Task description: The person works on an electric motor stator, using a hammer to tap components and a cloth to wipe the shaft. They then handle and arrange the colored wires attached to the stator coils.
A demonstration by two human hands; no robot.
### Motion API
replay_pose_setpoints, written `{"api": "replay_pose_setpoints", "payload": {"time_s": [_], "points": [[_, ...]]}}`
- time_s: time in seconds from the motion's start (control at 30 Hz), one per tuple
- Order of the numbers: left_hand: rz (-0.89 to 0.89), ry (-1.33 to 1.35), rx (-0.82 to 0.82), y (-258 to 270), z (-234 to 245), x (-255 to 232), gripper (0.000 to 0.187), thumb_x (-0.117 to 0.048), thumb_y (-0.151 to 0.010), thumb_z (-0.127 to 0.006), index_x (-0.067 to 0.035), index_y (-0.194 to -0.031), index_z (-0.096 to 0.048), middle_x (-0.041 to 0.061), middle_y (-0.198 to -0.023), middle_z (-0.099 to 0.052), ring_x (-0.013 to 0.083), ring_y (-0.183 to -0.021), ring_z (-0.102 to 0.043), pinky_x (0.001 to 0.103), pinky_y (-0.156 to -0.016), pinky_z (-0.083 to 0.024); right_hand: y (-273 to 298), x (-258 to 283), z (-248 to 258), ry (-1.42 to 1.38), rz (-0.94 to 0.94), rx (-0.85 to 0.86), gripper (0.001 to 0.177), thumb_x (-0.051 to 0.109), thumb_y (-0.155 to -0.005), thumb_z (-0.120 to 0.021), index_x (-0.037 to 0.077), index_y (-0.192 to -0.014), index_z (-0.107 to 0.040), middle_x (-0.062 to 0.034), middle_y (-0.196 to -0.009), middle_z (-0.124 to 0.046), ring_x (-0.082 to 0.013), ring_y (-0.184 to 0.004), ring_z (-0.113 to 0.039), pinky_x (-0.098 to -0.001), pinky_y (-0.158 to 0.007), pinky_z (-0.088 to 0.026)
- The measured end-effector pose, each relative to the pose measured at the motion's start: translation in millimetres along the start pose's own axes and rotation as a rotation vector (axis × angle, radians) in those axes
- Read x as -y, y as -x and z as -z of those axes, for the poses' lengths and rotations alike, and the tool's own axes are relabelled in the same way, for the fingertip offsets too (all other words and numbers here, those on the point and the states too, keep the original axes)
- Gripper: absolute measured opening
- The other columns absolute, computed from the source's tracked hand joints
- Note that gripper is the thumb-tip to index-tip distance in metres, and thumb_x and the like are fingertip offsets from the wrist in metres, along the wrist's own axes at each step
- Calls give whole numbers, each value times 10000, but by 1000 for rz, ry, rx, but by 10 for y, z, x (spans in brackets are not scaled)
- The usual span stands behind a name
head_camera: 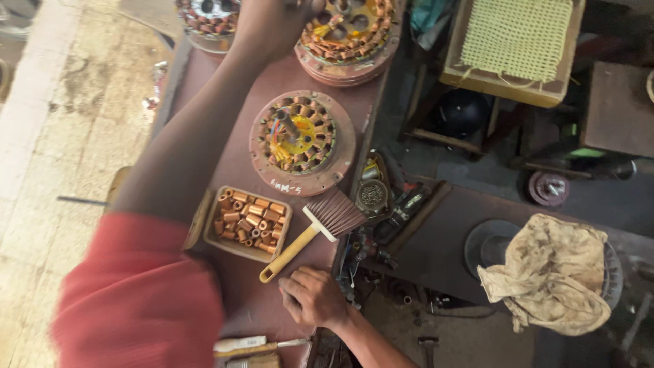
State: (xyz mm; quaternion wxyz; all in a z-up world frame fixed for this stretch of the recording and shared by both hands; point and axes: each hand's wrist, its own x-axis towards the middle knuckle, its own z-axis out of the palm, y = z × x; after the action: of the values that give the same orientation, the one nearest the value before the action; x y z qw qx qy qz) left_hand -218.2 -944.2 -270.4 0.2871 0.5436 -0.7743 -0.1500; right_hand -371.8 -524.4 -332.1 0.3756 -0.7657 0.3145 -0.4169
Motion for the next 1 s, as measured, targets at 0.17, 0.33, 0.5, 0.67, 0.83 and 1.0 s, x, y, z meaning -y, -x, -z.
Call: {"api": "replay_pose_setpoints", "payload": {"time_s": [0.17,0.33,0.5,0.67,0.83,1.0], "points": [[126,433,356,1296,1004,-781,483,-355,-988,-710,-49,-1349,-615,147,-1263,-728,194,-1168,-695,376,-983,-552,-114,92,102,37,33,-23,137,30,-835,-724,-13,-965,-710,-127,-795,-669,-283,-703,-675,-388,-658,-568],[-33,211,285,1576,958,-869,478,-226,-941,-738,-62,-1374,-615,194,-1232,-711,344,-1118,-699,429,-950,-535,-127,131,39,36,24,-38,114,42,-835,-722,11,-940,-690,-114,-788,-666,-288,-705,-670,-401,-654,-561],[-36,340,205,1463,644,-796,229,-142,-972,-669,-56,-1180,-710,124,-1019,-778,263,-917,-767,393,-833,-580,-133,147,6,67,18,-20,117,42,-829,-719,18,-939,-691,-116,-777,-660,-307,-696,-659,-417,-641,-545],[-67,312,153,1397,789,-987,136,-79,-935,-658,-32,-1048,-717,76,-826,-773,156,-721,-780,337,-697,-606,-133,162,11,81,14,-3,109,47,-827,-721,20,-928,-691,-115,-776,-658,-309,-693,-658,-418,-632,-541],[0,305,43,1544,1550,-1586,192,-172,-964,-687,-47,-1107,-714,59,-820,-766,116,-733,-767,306,-684,-578,-81,162,-19,104,7,-9,96,53,-827,-719,8,-910,-697,-143,-766,-652,-342,-702,-655,-434,-642,-539],[52,385,-111,2435,2438,-2361,306,-300,-1046,-653,-11,-1126,-718,52,-898,-761,100,-829,-729,284,-758,-581,126,-119,-213,145,90,-51,109,84,-860,-704,26,-952,-705,-151,-882,-719,-353,-813,-699,-438,-752,-565]]}}
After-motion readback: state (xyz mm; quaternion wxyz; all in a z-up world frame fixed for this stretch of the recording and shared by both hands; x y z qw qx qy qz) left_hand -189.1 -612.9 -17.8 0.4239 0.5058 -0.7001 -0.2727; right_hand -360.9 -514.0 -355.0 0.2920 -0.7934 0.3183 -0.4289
